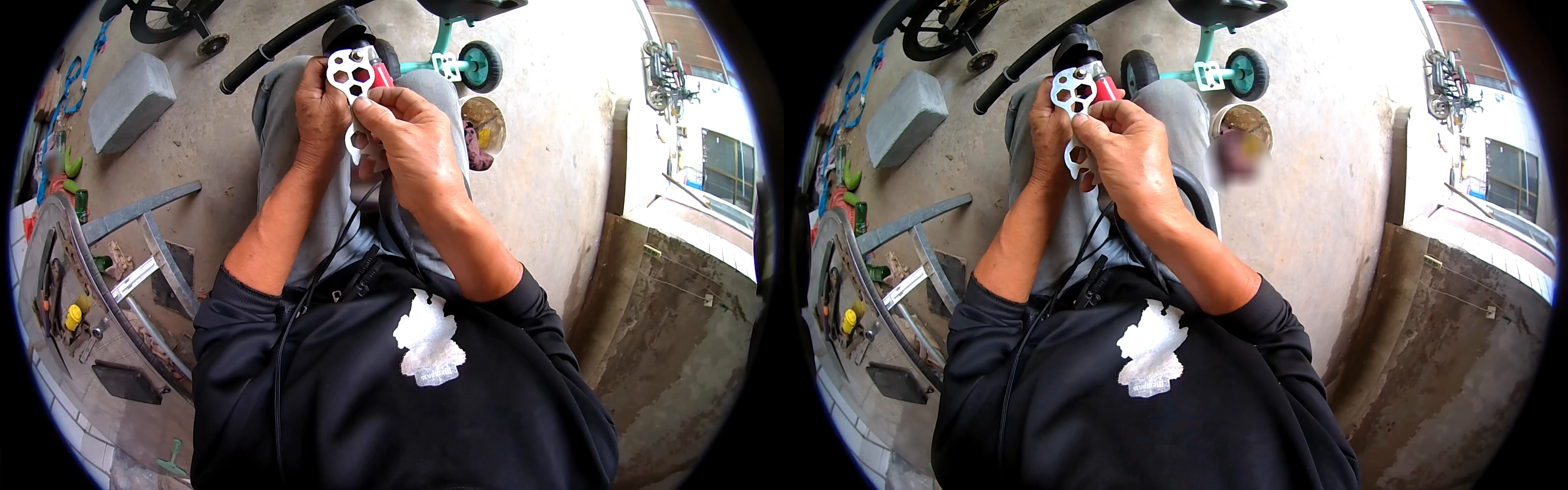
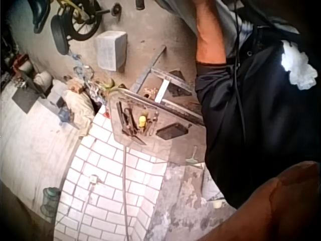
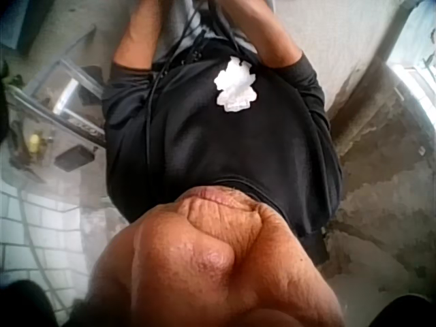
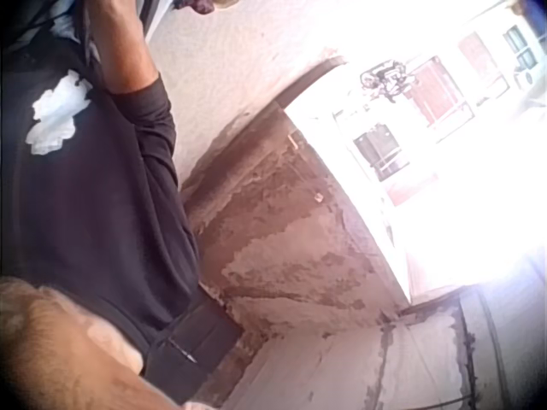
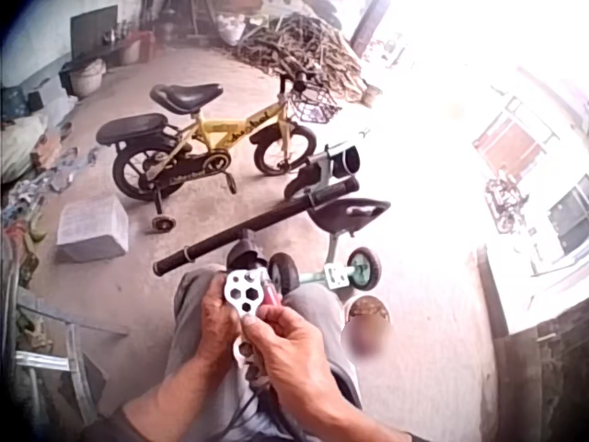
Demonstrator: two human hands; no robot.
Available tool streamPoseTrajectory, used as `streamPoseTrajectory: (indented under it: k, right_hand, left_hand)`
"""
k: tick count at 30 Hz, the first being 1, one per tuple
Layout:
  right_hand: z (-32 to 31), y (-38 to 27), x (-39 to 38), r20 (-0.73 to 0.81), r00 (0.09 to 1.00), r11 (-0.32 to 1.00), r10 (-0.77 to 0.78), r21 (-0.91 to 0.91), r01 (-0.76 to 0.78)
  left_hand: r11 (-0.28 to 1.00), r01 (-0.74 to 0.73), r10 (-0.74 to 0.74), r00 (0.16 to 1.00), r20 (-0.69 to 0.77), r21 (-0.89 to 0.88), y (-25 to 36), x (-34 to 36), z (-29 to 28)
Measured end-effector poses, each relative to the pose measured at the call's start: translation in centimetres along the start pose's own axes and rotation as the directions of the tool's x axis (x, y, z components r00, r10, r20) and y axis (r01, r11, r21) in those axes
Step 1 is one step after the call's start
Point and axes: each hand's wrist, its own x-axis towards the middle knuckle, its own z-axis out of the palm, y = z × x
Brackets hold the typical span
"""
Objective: The person sits on the floor and uses a multi-tool to tighten a bolt on the handlebar stem of a red scooter. They rotate the tool to secure the fastener and then remove the tool from the stem.
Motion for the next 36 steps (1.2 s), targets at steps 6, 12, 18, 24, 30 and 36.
streamPoseTrajectory:
  k: [6,12,18,24,30,36]
  right_hand:
    - [-0.7,0.3,0.2,-0.018,0.999,0.999,-0.033,-0.016,0.033]
    - [-0.3,0.4,0.1,-0.036,0.997,0.996,-0.065,-0.062,0.063]
    - [-0.8,0.5,0.4,-0.024,0.997,0.997,-0.069,-0.038,0.068]
    - [-1.8,-0.4,0.5,-0.075,0.995,0.993,-0.066,-0.098,0.058]
    - [-3.1,-0.7,1.3,-0.084,0.989,0.990,-0.122,-0.079,0.116]
    - [-4.3,-0.5,2.7,-0.044,0.982,0.978,-0.186,-0.106,0.180]
  left_hand:
    - [0.997,0.067,-0.068,0.998,-0.018,-0.048,0.9,-0.4,0.6]
    - [1.000,0.025,-0.025,1.000,-0.017,-0.004,0.6,-0.4,0.5]
    - [0.998,0.055,-0.055,0.998,-0.035,0.005,1.7,-0.8,1.0]
    - [0.987,-0.061,0.070,0.996,-0.057,0.151,1.5,-0.8,0.9]
    - [0.994,-0.092,0.095,0.995,-0.039,0.064,1.6,-0.9,1.3]
    - [0.998,-0.065,0.064,0.997,-0.038,-0.027,2.2,-1.0,1.8]
